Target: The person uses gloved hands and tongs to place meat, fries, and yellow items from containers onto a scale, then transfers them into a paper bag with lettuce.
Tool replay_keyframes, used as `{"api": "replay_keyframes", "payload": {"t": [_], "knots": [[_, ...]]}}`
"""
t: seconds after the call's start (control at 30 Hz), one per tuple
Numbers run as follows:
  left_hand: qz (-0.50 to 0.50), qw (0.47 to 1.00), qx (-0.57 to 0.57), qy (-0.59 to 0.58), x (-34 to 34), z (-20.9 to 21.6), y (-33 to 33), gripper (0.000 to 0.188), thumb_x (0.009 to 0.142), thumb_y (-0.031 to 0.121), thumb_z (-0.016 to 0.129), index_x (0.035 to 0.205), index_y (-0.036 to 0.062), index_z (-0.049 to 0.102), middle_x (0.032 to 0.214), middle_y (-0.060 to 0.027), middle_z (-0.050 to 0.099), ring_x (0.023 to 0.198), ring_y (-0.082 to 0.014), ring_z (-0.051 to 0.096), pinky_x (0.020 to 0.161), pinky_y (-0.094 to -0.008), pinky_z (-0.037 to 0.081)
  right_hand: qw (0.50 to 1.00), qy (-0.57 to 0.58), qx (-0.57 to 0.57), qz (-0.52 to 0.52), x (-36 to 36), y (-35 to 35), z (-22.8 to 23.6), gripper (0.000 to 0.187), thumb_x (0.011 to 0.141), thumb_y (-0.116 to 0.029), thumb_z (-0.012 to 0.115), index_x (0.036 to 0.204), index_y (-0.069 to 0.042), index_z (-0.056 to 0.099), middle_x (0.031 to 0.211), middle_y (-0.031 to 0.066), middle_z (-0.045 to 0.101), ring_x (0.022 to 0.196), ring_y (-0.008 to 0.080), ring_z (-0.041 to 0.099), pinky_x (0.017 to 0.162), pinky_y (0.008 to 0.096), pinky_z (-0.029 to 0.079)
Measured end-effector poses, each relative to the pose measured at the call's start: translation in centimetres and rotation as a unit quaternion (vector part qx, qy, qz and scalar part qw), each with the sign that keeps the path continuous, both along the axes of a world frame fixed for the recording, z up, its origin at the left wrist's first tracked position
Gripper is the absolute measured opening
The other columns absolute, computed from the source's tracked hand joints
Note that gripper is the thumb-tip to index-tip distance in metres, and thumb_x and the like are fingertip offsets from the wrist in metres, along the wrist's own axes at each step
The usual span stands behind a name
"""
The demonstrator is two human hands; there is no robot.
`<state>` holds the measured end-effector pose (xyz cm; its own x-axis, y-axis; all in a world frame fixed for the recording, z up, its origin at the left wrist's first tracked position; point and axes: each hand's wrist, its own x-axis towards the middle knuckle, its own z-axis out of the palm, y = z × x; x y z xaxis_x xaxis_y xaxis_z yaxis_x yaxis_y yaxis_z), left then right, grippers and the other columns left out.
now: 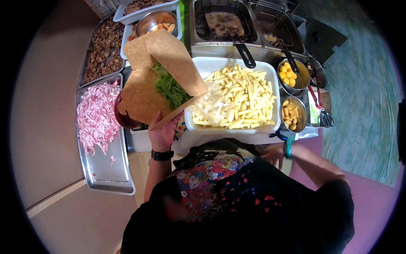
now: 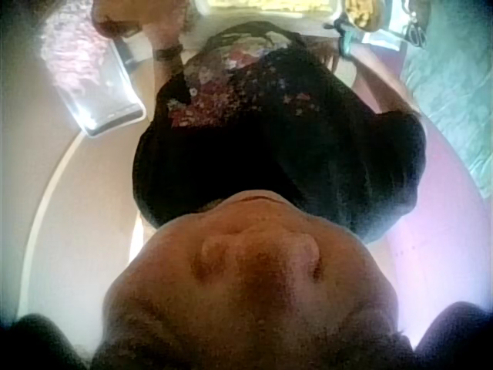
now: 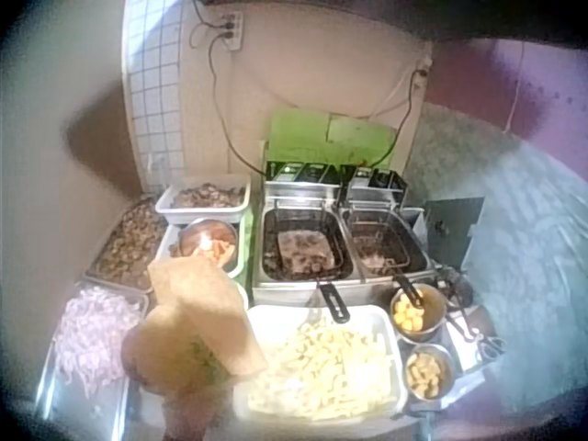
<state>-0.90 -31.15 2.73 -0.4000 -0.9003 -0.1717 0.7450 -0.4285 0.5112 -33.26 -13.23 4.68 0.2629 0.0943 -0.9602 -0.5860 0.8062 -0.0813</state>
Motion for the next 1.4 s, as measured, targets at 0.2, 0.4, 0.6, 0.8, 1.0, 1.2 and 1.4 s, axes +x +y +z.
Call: {"api": "replay_keyframes", "payload": {"t": [0.2, 0.4, 0.6, 0.8, 1.0, 1.2, 1.4], "knots": [[0.021, 1.000, 0.015, -0.017, 0.2, 0.5, 0.2, 0.043, 0.088, 0.020, 0.036, 0.119, -0.0082, 0.029, 0.114, -0.0270, 0.044, 0.099, -0.0418, 0.048, 0.086, -0.0466, 0.038, 0.820, 0.099, -0.545, -0.144, -5.9, -14.6, 1.5, 0.010, 0.084, -0.012, 0.050, 0.087, -0.005, 0.057, 0.065, 0.0033, 0.059, 0.052, 0.0076, 0.056, 0.042, 0.0197, 0.044], [0.037, 0.998, 0.024, -0.045, 0.6, 1.0, -0.2, 0.042, 0.088, 0.016, 0.035, 0.123, -0.0051, 0.027, 0.118, -0.0233, 0.042, 0.105, -0.0403, 0.045, 0.089, -0.0505, 0.036, 0.630, 0.356, -0.686, 0.081, -7.2, -21.8, -5.1, 0.012, 0.071, -0.015, 0.061, 0.077, -0.005, 0.062, 0.080, 0.0147, 0.062, 0.075, 0.0297, 0.059, 0.066, 0.0347, 0.047], [0.075, 0.991, -0.022, -0.105, 4.5, -0.4, -0.6, 0.039, 0.088, 0.014, 0.032, 0.123, -0.0038, 0.028, 0.122, -0.0196, 0.039, 0.108, -0.0388, 0.043, 0.091, -0.0544, 0.035, 0.648, 0.343, -0.680, -0.010, -8.9, -23.2, -11.3, 0.021, 0.072, -0.022, 0.056, 0.081, -0.003, 0.057, 0.082, 0.0196, 0.059, 0.079, 0.0357, 0.056, 0.069, 0.0402, 0.045], [0.177, 0.972, -0.039, -0.149, 8.5, -0.5, -0.8, 0.031, 0.089, 0.015, 0.032, 0.111, -0.0054, 0.040, 0.106, -0.0190, 0.050, 0.105, -0.0355, 0.046, 0.088, -0.0520, 0.040, 0.663, 0.320, -0.677, 0.007, -8.1, -22.9, -9.9, 0.017, 0.069, -0.020, 0.056, 0.081, -0.008, 0.059, 0.083, 0.0169, 0.060, 0.079, 0.0347, 0.056, 0.070, 0.0409, 0.044], [0.131, 0.873, -0.119, -0.455, 9.2, -2.6, -1.2, 0.031, 0.089, 0.017, 0.035, 0.108, -0.0069, 0.041, 0.106, -0.0190, 0.050, 0.102, -0.0312, 0.049, 0.082, -0.0462, 0.047, 0.640, 0.349, -0.684, 0.033, -9.2, -22.3, -9.8, 0.023, 0.070, -0.021, 0.060, 0.084, -0.003, 0.058, 0.077, 0.0175, 0.060, 0.076, 0.0352, 0.056, 0.068, 0.0398, 0.046], [0.001, 0.779, -0.233, -0.582, 4.7, -0.9, -4.5, 0.029, 0.089, 0.014, 0.035, 0.114, -0.0020, 0.037, 0.116, -0.0170, 0.044, 0.103, -0.0293, 0.049, 0.081, -0.0426, 0.048, 0.639, 0.293, -0.704, -0.102, -8.1, -20.2, -6.4, 0.015, 0.070, -0.012, 0.063, 0.080, -0.002, 0.058, 0.068, 0.0101, 0.060, 0.063, 0.0195, 0.058, 0.060, 0.0292, 0.046], [0.032, 0.973, -0.017, -0.230, 0.5, -2.2, -9.4, 0.035, 0.090, 0.024, 0.038, 0.118, 0.0018, 0.037, 0.118, -0.0119, 0.045, 0.100, -0.0264, 0.052, 0.077, -0.0406, 0.049, 0.682, 0.078, -0.626, -0.370, -6.8, -18.1, -4.6, 0.009, 0.073, -0.004, 0.063, 0.079, -0.002, 0.057, 0.068, -0.0007, 0.057, 0.059, 0.0058, 0.051, 0.056, 0.0181, 0.042]]}}
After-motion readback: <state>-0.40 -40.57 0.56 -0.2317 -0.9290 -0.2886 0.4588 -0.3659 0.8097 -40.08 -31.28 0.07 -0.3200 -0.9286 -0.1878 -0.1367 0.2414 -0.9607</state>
